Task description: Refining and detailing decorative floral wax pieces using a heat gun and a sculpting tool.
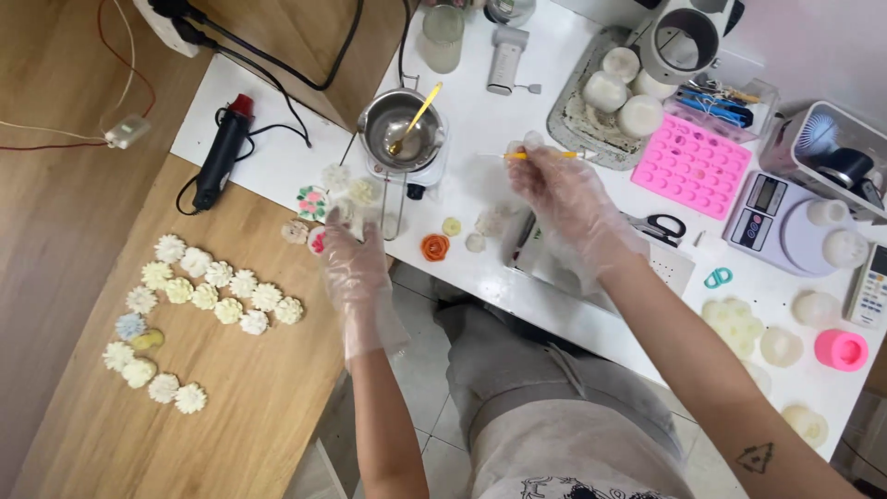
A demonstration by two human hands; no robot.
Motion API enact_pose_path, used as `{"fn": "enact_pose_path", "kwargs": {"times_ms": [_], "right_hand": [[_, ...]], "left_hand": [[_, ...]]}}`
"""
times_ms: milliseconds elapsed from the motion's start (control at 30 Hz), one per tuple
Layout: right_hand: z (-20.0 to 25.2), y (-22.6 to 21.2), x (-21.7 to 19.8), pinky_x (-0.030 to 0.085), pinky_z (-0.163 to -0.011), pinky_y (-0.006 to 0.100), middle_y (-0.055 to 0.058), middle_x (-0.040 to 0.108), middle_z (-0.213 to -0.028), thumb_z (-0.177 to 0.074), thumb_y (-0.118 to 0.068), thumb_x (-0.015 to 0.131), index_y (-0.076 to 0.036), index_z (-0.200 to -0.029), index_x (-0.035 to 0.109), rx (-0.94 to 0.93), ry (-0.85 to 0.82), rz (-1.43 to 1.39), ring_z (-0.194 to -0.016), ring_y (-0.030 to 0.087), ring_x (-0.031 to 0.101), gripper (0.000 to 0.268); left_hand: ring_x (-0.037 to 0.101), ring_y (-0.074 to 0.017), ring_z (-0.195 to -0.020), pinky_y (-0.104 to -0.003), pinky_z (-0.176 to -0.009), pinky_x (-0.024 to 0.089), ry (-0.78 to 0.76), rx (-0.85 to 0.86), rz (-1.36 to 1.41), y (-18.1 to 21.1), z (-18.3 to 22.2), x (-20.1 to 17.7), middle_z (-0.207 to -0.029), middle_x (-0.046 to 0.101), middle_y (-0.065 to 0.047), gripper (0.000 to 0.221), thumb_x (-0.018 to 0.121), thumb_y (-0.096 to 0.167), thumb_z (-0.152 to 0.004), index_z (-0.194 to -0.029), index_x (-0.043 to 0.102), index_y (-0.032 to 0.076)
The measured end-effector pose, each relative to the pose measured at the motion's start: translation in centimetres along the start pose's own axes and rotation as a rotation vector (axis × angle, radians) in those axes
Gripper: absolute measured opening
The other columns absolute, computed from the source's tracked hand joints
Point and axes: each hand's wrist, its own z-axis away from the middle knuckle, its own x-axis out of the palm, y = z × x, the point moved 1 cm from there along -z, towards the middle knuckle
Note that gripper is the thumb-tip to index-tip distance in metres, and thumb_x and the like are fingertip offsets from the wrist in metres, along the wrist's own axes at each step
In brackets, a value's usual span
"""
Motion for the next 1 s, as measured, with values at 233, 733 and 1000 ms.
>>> {"fn": "enact_pose_path", "kwargs": {"times_ms": [233,733,1000], "right_hand": [[-5.1,9.7,4.3,0.064,-0.085,0.029,0.009,0.075,-0.099,-0.097,-0.028,0.069,-0.001,-0.116,0.07,-0.256,0.287,0.229,-0.084,0.013,0.073,0.033],[-5.8,13.2,3.5,0.059,-0.091,0.026,0.007,0.076,-0.114,-0.099,-0.026,0.07,-0.004,-0.131,0.068,-0.406,0.196,0.453,-0.095,0.009,0.07,0.038],[-3.6,11.9,2.8,0.061,-0.092,0.028,0.008,0.075,-0.107,-0.092,-0.029,0.073,-0.003,-0.119,0.07,-0.271,0.359,0.288,-0.094,0.013,0.073,0.037]], "left_hand": [[0.069,-0.0159,-0.072,-0.028,-0.066,0.057,-0.581,-0.288,0.849,-4.9,-5.1,8.7,-0.105,0.074,-0.014,0.05,0.059,0.042,-0.098,-0.131,0.059,0.005],[0.045,-0.0064,-0.067,-0.022,-0.061,0.038,-0.464,-0.144,1.245,-7.7,-4.8,18.6,-0.076,0.055,0.002,0.043,0.049,0.038,-0.11,-0.086,0.062,0.005],[0.047,-0.0062,-0.067,-0.022,-0.06,0.039,-0.484,-0.224,1.27,-7.2,-4.7,18.2,-0.078,0.06,0.001,0.035,0.05,0.032,-0.108,-0.089,0.064,0.005]]}}
